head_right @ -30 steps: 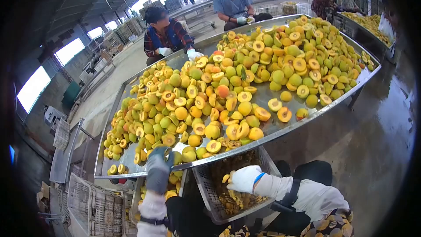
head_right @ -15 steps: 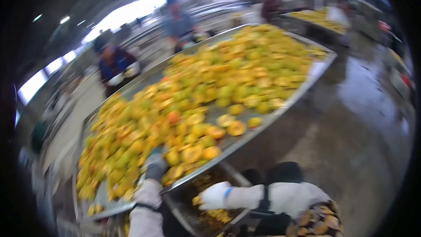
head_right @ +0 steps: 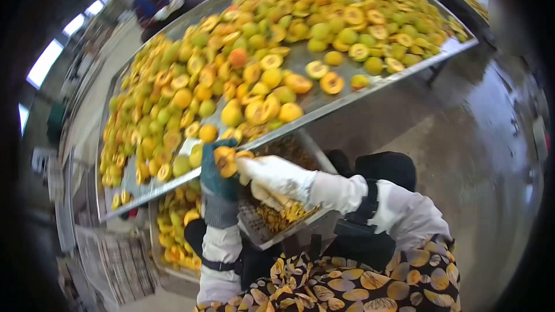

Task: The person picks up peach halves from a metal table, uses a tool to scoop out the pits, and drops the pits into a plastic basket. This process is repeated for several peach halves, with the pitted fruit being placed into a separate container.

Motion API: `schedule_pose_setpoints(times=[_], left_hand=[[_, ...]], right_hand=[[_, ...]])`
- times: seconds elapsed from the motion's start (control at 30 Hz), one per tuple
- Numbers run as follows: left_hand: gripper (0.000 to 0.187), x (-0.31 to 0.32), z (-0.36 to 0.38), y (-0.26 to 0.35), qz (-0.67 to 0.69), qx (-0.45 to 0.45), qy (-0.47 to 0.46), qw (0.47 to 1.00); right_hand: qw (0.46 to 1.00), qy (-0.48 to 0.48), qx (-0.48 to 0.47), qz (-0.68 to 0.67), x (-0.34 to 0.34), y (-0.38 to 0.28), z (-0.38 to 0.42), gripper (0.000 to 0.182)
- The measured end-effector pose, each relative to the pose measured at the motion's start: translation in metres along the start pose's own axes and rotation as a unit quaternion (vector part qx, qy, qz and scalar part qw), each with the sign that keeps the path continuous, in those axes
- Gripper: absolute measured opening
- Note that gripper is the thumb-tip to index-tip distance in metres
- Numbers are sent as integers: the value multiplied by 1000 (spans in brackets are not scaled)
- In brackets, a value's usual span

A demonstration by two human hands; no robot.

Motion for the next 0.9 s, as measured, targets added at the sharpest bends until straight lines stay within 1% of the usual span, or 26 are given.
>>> schedule_pose_setpoints(times=[0.03,0.07,0.1,0.13,0.17,0.23,0.27,0.3,0.33,0.37,0.4,0.43,0.5,0.53,0.6,0.63,0.67,0.7,0.73,0.77,0.8,0.87,0.9], left_hand=[[23,-2,1,-6,-55,24,-16,998],[22,-6,4,-10,32,-46,2,998],[25,-4,4,-8,87,-72,2,994],[29,-1,3,-7,142,-100,4,985],[35,2,2,-5,196,-126,8,972],[39,8,6,-17,334,-246,16,910],[42,7,5,-13,223,-180,11,958],[45,8,5,-6,108,-111,6,988],[48,9,6,2,-8,-38,2,999],[50,10,7,3,30,-57,19,998],[51,12,9,3,68,-76,35,994],[52,12,11,5,104,-95,52,989],[55,16,12,16,138,-99,69,983],[56,16,13,18,155,-101,78,980],[54,16,13,17,147,-86,80,982],[53,17,12,17,143,-78,82,983],[51,13,13,22,98,-59,79,990],[48,8,13,29,59,-38,75,995],[47,10,12,36,35,-15,66,997],[32,8,15,47,27,80,66,994],[21,3,17,22,37,22,53,998],[20,-24,6,-68,-69,6,43,997],[29,1,-10,-65,26,38,23,999]], right_hand=[[996,-39,-30,-67,2,4,3,64],[995,-47,-34,-82,5,7,5,65],[993,-48,-42,-98,5,-1,7,66],[997,-36,-39,-56,3,-10,15,60],[998,-27,-48,-21,-2,-10,13,58],[997,-1,-63,52,-3,-10,11,54],[987,35,-92,129,-7,-11,7,50],[957,76,-193,203,-10,-14,3,50],[910,113,-290,275,-10,-11,-2,51],[846,148,-382,342,-6,-19,3,51],[835,147,-374,376,-5,-18,4,51],[845,151,-349,376,-5,-18,4,51],[864,156,-297,376,-3,-21,4,51],[853,166,-333,365,-2,-19,1,51],[828,185,-404,343,1,-17,-3,51],[891,123,-345,267,0,-8,-10,51],[940,59,-280,186,2,-7,-11,51],[976,-7,-199,91,8,-2,-12,45],[993,-57,-101,-13,12,5,-12,40],[991,-85,1,-102,15,11,-13,36],[964,-164,47,-205,13,6,3,25],[969,-148,27,-198,4,-36,43,34],[970,-148,17,-194,13,-48,46,39]])
Point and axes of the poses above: each hand's wrist, its own z-axis away from the middle knuckle, its own x-axis out of the palm, y = z × x, the point moved 6 cm from there along -z, towards the middle knuckle, and after that the axes turned 11 degrees about y, right-handed, at the moved point
